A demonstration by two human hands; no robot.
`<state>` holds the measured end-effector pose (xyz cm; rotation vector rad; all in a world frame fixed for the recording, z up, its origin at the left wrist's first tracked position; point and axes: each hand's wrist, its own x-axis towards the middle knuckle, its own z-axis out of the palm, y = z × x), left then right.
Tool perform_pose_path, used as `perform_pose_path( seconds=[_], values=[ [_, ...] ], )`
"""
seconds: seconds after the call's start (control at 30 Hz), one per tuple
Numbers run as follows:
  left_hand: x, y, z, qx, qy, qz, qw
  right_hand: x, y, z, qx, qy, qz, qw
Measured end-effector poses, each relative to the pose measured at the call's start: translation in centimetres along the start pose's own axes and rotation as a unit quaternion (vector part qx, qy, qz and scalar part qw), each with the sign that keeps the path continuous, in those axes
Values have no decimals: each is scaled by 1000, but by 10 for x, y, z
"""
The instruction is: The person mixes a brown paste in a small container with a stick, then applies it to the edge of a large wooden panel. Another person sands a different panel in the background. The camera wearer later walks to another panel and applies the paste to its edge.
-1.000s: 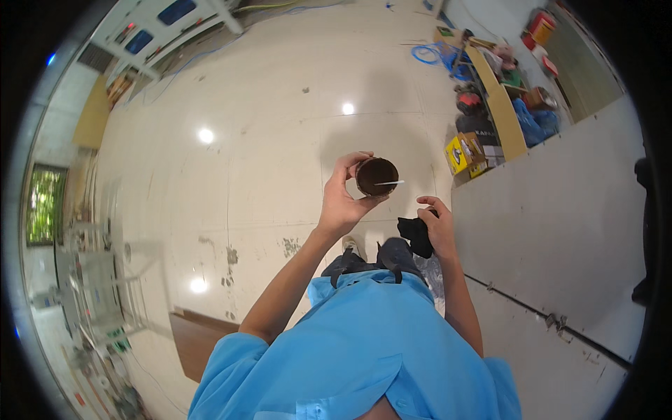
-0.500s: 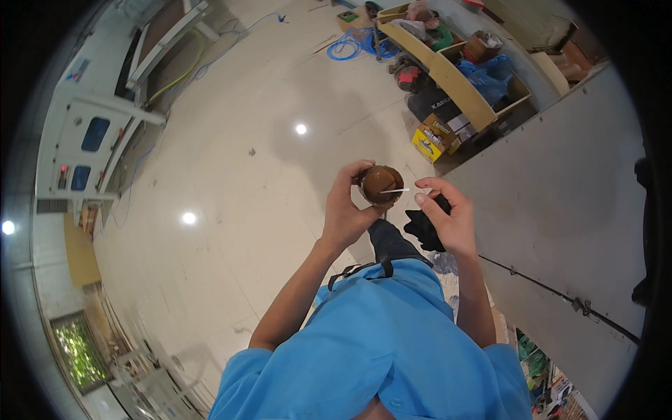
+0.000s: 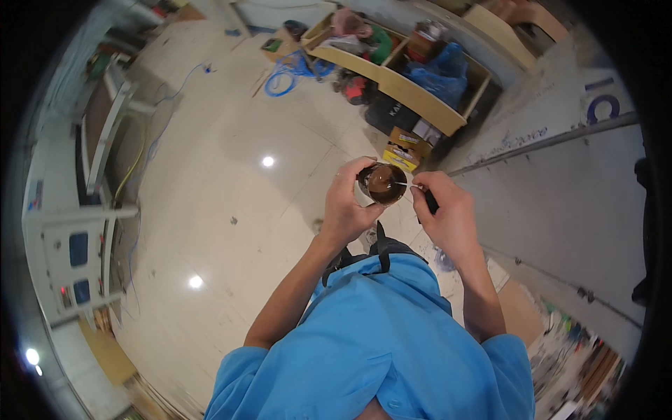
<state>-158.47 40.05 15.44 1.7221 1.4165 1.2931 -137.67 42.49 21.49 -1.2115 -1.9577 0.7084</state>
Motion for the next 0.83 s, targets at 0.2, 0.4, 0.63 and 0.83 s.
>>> perform_pose_path(
  seconds=[0.2, 0.4, 0.63, 0.83],
  values=[
    [39, -34, -5, -28, -116, -14, 993, 7, -8, 26, -51, 64, 74, 994],
    [75, -60, -23, -34, -202, 39, 978, 10, -26, 62, 22, 150, 179, 972],
    [96, -68, -28, -36, -325, 62, 943, -7, -44, 91, 25, 244, 304, 921],
    [88, -60, -5, -27, -433, 70, 898, -44, -41, 90, 38, 283, 348, 893]
  ],
)
